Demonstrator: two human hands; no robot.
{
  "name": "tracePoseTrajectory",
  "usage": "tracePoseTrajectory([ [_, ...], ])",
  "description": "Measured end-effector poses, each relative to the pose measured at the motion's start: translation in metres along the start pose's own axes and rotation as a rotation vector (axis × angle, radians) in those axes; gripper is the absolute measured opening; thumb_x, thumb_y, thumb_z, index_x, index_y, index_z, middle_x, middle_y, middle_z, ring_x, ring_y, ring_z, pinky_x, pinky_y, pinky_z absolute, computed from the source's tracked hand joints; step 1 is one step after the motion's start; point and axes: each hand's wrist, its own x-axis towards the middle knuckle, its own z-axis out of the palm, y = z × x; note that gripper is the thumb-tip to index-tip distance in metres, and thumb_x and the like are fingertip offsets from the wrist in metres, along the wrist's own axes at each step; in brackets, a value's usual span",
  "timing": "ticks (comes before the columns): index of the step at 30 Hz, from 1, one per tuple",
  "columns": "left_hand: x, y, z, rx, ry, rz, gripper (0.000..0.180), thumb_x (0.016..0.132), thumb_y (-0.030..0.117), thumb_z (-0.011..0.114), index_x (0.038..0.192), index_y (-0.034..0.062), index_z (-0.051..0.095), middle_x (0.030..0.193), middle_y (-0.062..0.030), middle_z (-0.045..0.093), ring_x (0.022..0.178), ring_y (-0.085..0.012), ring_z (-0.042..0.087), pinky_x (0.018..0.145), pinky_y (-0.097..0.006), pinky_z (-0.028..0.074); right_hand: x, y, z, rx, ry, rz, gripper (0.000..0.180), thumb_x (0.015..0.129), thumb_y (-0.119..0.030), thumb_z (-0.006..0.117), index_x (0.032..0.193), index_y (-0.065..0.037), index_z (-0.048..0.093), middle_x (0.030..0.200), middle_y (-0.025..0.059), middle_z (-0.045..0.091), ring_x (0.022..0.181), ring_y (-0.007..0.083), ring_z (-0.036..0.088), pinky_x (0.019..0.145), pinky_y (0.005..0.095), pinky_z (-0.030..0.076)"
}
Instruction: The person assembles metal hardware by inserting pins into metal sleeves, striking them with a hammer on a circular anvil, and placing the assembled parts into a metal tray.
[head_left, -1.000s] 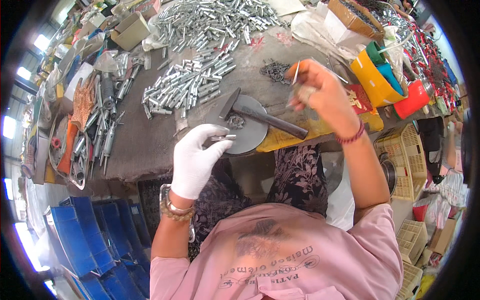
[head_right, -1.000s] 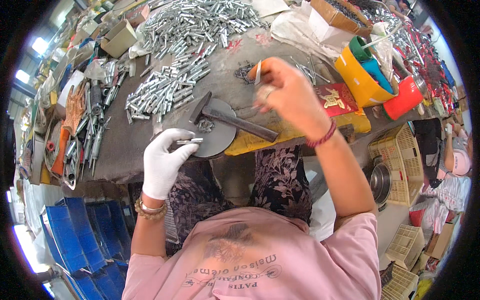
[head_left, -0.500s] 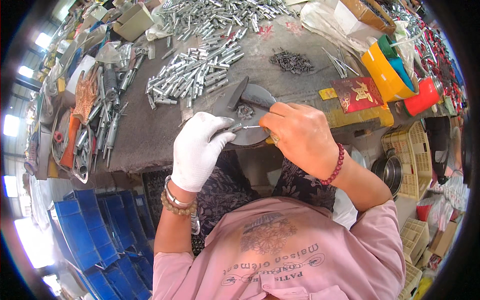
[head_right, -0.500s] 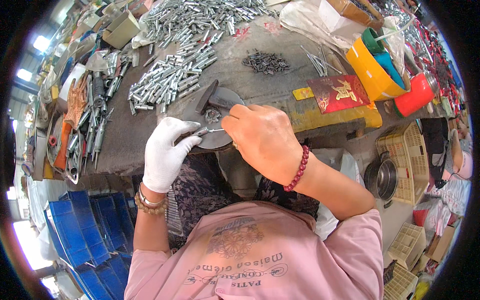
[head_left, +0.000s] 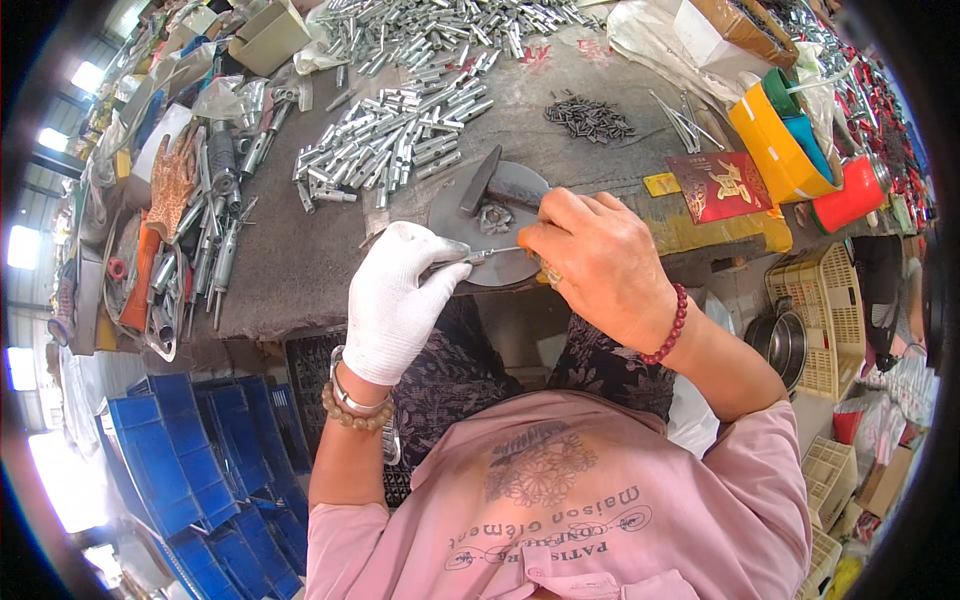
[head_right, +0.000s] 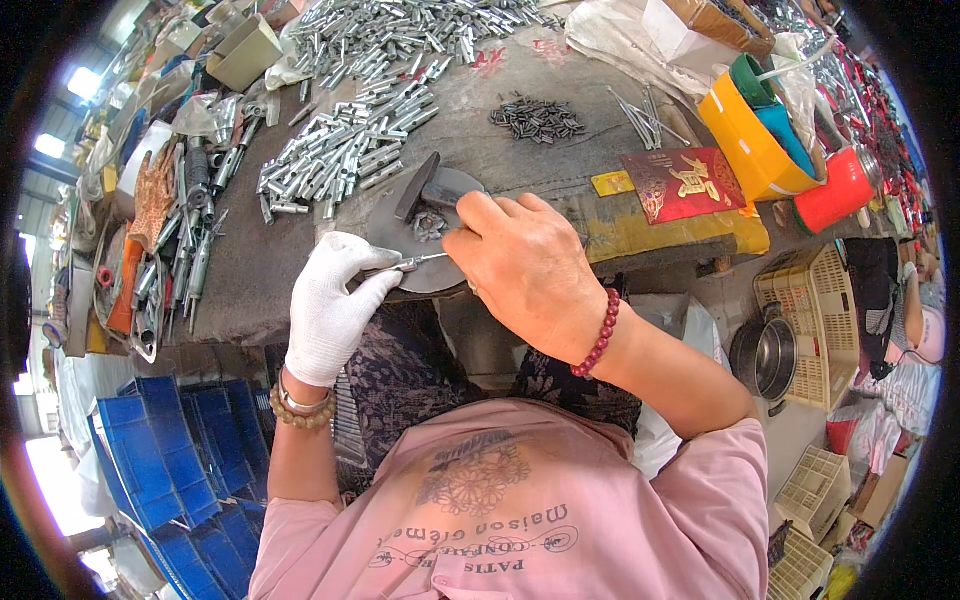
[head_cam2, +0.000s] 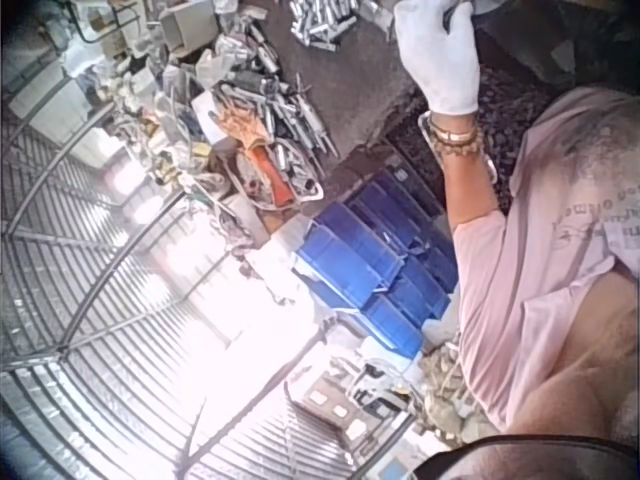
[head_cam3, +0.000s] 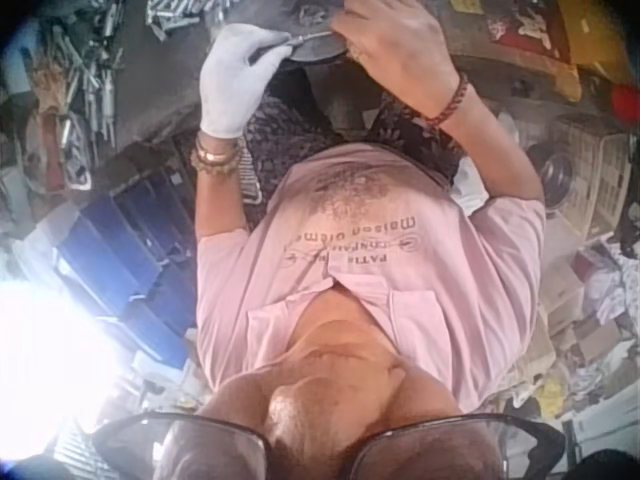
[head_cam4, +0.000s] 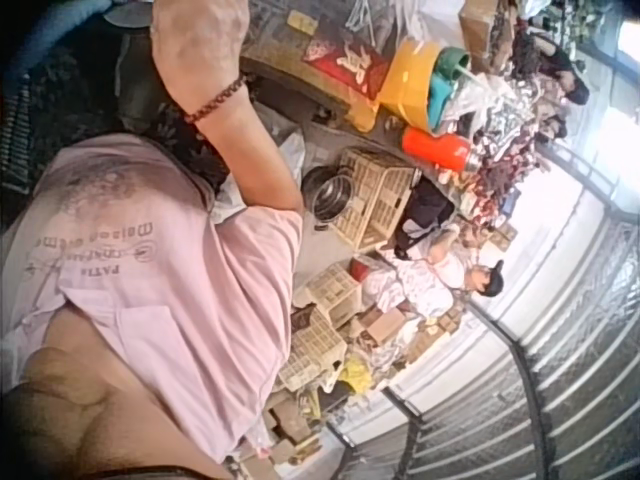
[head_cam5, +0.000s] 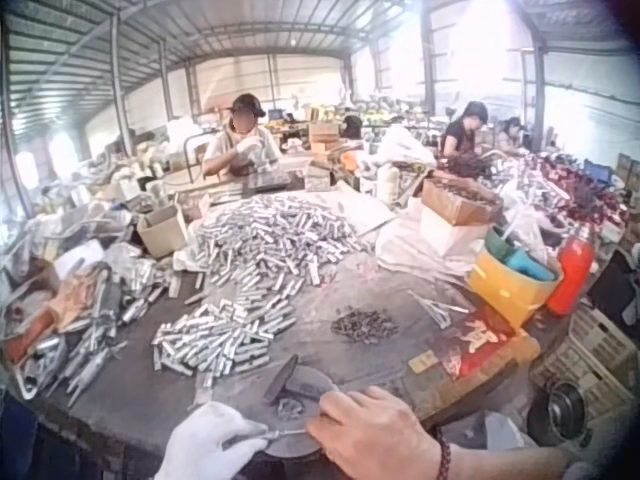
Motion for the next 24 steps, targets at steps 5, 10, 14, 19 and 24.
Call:
tracePoseTrajectory([
  [5, 0.001, -0.002, 0.000, -0.028, -0.008, 0.000, 0.018, 0.083, 0.002, 0.084, 0.101, 0.0023, 0.080, 0.097, -0.0100, 0.071, 0.096, -0.0277, 0.067, 0.088, -0.037, 0.053, 0.000, 0.001, 0.001, -0.004, -0.010, -0.019, 0.003, 0.086, -0.008, 0.071, 0.089, -0.010, 0.070, 0.098, 0.0072, 0.060, 0.092, 0.0269, 0.067, 0.084, 0.0418, 0.052],
  [10, 0.001, -0.003, 0.000, -0.054, -0.017, -0.012, 0.017, 0.083, 0.001, 0.084, 0.100, 0.0014, 0.079, 0.097, -0.0099, 0.071, 0.097, -0.0271, 0.066, 0.088, -0.038, 0.053, 0.000, 0.001, 0.002, 0.008, -0.012, -0.049, 0.005, 0.085, -0.008, 0.069, 0.090, -0.008, 0.069, 0.097, 0.0072, 0.060, 0.094, 0.0272, 0.067, 0.085, 0.0412, 0.052],
  [14, 0.001, -0.005, 0.002, -0.067, -0.003, 0.007, 0.019, 0.081, -0.001, 0.086, 0.098, 0.0012, 0.079, 0.096, -0.0092, 0.069, 0.096, -0.0265, 0.066, 0.087, -0.037, 0.052, 0.001, 0.001, 0.008, 0.003, -0.012, -0.063, 0.005, 0.086, -0.010, 0.068, 0.090, -0.009, 0.069, 0.097, 0.0064, 0.060, 0.095, 0.0258, 0.066, 0.086, 0.0399, 0.051],
  [19, -0.002, -0.002, 0.003, -0.020, 0.011, 0.000, 0.020, 0.080, -0.002, 0.087, 0.098, 0.0022, 0.079, 0.095, -0.0087, 0.067, 0.095, -0.0258, 0.066, 0.085, -0.036, 0.053, 0.004, 0.001, 0.014, 0.002, -0.028, -0.096, 0.010, 0.088, -0.013, 0.067, 0.096, -0.011, 0.073, 0.099, 0.0038, 0.061, 0.099, 0.0231, 0.067, 0.087, 0.0381, 0.051],
  [24, -0.002, 0.001, 0.001, -0.049, 0.022, -0.015, 0.020, 0.080, -0.002, 0.087, 0.098, 0.0019, 0.079, 0.096, -0.0087, 0.068, 0.094, -0.0260, 0.067, 0.085, -0.036, 0.054, 0.013, 0.049, -0.003, 0.051, 0.098, 0.150, 0.020, 0.083, -0.009, 0.077, 0.103, -0.011, 0.077, 0.102, 0.0085, 0.068, 0.100, 0.0300, 0.072, 0.090, 0.0453, 0.057],
])
